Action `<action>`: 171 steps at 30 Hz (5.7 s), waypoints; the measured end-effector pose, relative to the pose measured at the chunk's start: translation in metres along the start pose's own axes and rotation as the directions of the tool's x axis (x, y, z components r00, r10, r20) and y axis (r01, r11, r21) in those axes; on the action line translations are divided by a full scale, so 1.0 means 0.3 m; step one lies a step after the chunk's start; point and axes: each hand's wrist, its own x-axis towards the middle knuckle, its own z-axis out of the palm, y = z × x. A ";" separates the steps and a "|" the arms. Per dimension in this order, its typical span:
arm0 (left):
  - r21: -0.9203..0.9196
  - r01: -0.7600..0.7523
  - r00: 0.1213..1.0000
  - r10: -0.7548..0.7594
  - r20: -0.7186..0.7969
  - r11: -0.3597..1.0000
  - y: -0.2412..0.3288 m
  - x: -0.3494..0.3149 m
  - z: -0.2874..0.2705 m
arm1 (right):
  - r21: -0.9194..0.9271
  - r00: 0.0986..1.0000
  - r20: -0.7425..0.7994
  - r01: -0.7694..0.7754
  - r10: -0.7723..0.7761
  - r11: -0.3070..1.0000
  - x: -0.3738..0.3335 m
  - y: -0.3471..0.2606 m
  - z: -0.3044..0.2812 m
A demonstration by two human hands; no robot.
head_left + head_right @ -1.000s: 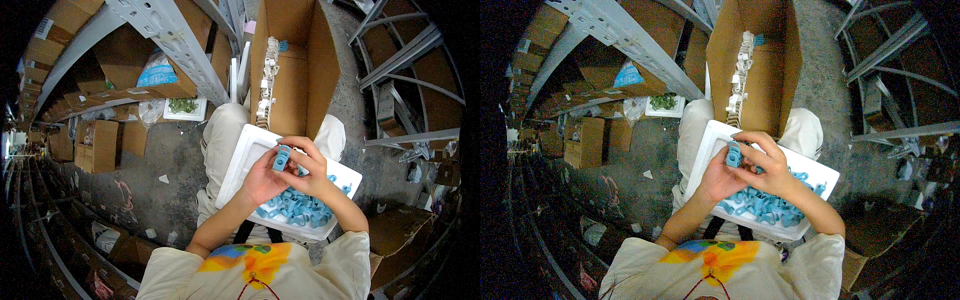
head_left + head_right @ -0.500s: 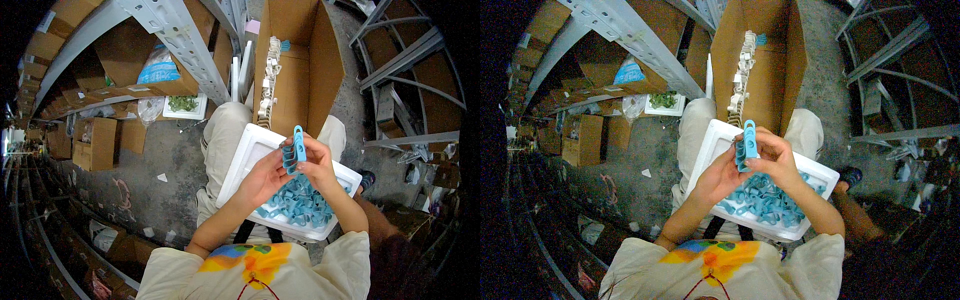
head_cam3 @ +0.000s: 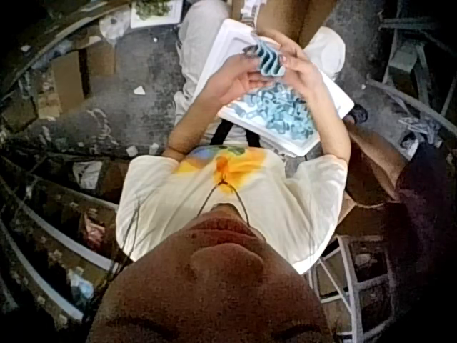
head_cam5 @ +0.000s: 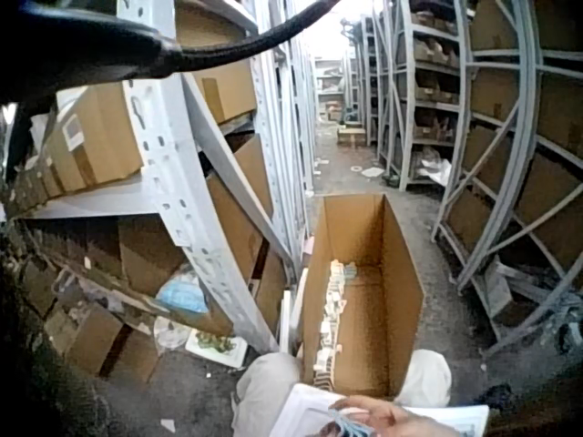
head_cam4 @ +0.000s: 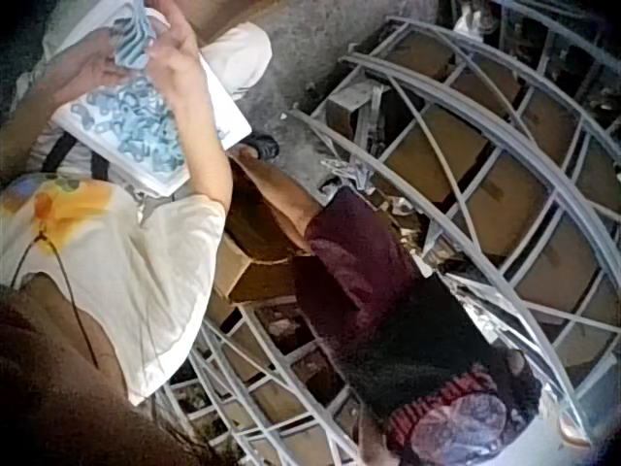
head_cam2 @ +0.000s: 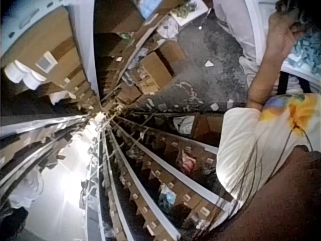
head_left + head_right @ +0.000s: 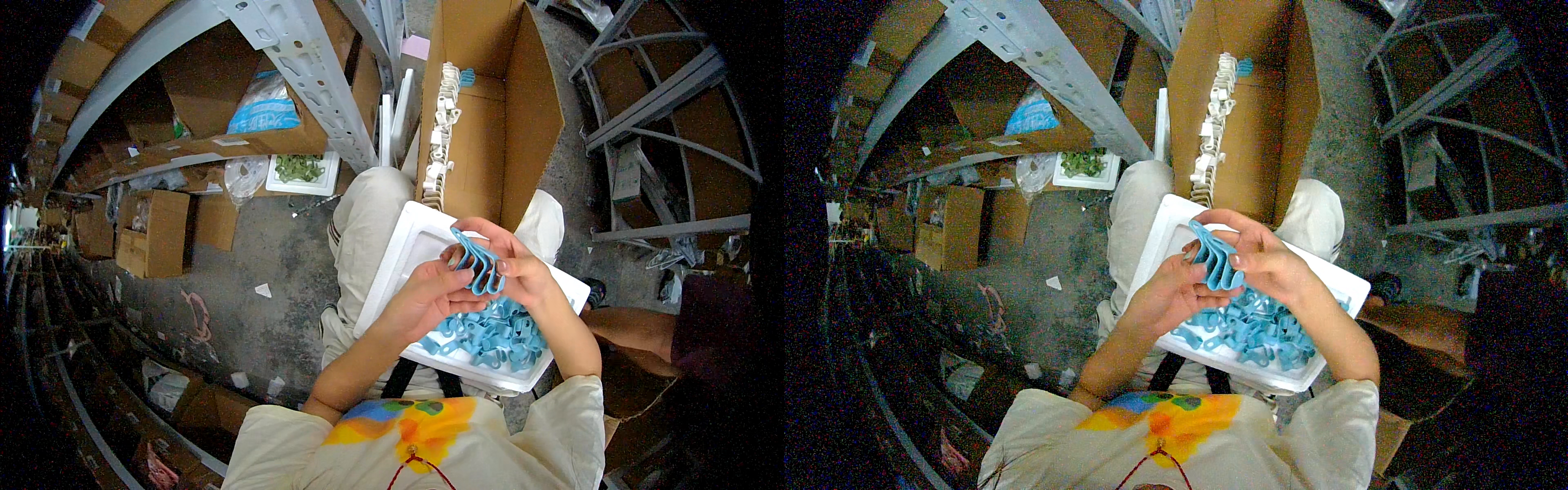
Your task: The person sits on the floor and assembles small light-blue plastic clips by hand. They pick up individual pieces from a white tray, interlock them, and place the finished assemblies into a cardboard box.
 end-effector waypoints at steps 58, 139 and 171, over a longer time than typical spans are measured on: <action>0.067 -0.275 0.940 0.283 -0.190 0.959 -0.039 0.015 0.012 | -0.935 0.691 0.355 0.250 -0.630 -0.253 0.017 0.036 0.105; 0.595 -0.186 0.920 0.351 -0.174 0.782 0.116 -0.036 -0.101 | -0.782 0.852 0.453 0.239 -0.262 -0.575 0.084 -0.048 0.161; 0.637 -0.339 0.817 0.552 -0.166 0.692 0.215 -0.143 -0.178 | -0.565 0.847 -0.189 -0.507 -0.496 -0.650 0.823 -0.441 -0.598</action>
